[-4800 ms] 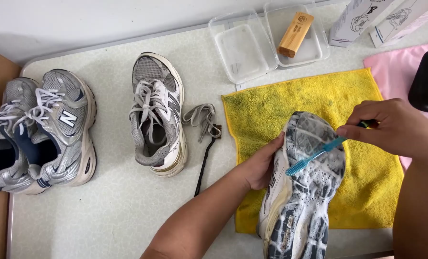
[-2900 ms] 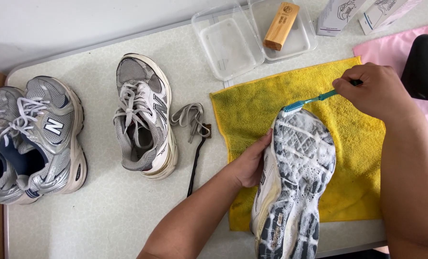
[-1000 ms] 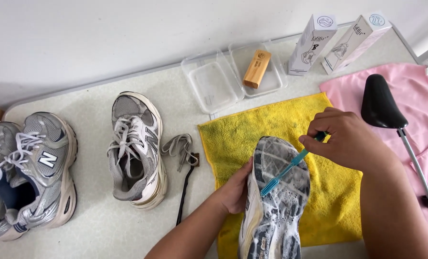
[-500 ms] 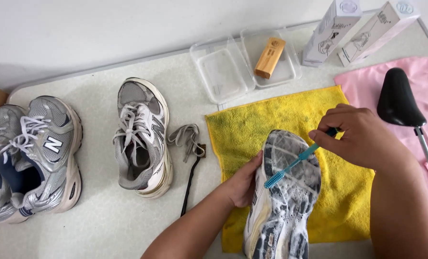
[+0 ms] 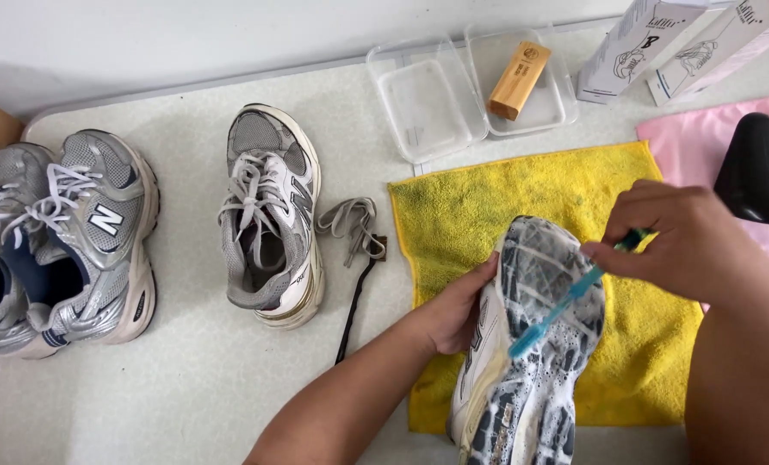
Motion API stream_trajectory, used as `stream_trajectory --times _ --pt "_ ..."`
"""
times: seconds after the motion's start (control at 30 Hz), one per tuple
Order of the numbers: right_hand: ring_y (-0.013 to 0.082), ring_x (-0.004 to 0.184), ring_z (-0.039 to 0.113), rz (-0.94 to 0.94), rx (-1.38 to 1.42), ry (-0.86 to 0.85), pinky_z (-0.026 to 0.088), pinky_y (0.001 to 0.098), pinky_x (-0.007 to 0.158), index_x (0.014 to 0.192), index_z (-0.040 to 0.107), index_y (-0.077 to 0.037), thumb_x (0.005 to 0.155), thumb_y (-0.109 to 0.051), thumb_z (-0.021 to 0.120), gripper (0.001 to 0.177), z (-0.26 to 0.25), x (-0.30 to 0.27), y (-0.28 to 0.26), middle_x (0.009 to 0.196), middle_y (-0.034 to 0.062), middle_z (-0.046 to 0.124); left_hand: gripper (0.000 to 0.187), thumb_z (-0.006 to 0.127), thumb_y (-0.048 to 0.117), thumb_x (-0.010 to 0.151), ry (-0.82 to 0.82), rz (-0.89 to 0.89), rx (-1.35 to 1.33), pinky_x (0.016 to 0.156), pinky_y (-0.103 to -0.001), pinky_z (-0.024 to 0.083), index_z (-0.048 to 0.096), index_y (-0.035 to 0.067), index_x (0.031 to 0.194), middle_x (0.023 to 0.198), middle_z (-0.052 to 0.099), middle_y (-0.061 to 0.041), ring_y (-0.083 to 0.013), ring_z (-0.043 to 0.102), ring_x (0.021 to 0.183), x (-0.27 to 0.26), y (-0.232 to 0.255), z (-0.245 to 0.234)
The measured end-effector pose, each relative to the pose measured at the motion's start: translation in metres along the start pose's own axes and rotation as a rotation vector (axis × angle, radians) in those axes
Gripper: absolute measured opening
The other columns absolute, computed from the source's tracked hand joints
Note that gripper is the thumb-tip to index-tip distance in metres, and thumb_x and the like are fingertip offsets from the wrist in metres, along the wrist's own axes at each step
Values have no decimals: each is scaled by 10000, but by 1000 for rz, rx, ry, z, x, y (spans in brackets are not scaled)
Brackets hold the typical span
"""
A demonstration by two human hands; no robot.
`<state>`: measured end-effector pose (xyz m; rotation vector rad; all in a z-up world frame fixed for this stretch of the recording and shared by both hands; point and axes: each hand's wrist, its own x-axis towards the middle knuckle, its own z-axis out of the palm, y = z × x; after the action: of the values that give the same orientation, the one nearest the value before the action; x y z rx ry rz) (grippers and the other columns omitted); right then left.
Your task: Scrubbing the sole of a sneaker with a toothbrush and cleaning solution to remove dirt.
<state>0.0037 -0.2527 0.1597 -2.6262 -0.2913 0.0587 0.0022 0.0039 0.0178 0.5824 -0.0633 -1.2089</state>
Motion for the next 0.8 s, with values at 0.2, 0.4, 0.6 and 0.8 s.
stream_trajectory --times 0.2,0.4,0.6,0.8 --pt "191 803 573 -54 -160 282 475 336 732 772 690 -11 930 -80 838 226 1 -1 31 771 40 665 596 549 690 980 -13 11 -42 1078 -519 433 637 154 1223 1196 680 -128 -315 630 1142 7 -12 -15" --pt "123 721 560 -105 32 38 440 276 638 601 657 -103 766 -188 829 253 16 3 -29 609 -60 617 749 538 707 926 38 -16 -27 1143 -519 420 553 116 1386 1304 635 -177 -338 589 1243 -2 2 7" --pt "177 674 512 -173 -89 266 477 336 852 649 581 -18 885 -62 808 331 5 -1 7 645 17 577 741 525 729 919 14 -9 30 1143 -560 402 551 141 1368 1278 626 -169 -357 578 1235 -2 2 4" --pt "158 658 512 -122 -77 228 433 316 677 632 592 -50 867 -108 803 321 3 0 0 610 -10 578 633 591 721 919 -4 -26 -21 1080 -543 432 622 156 1202 1161 686 -120 -321 639 1123 3 -6 -9"
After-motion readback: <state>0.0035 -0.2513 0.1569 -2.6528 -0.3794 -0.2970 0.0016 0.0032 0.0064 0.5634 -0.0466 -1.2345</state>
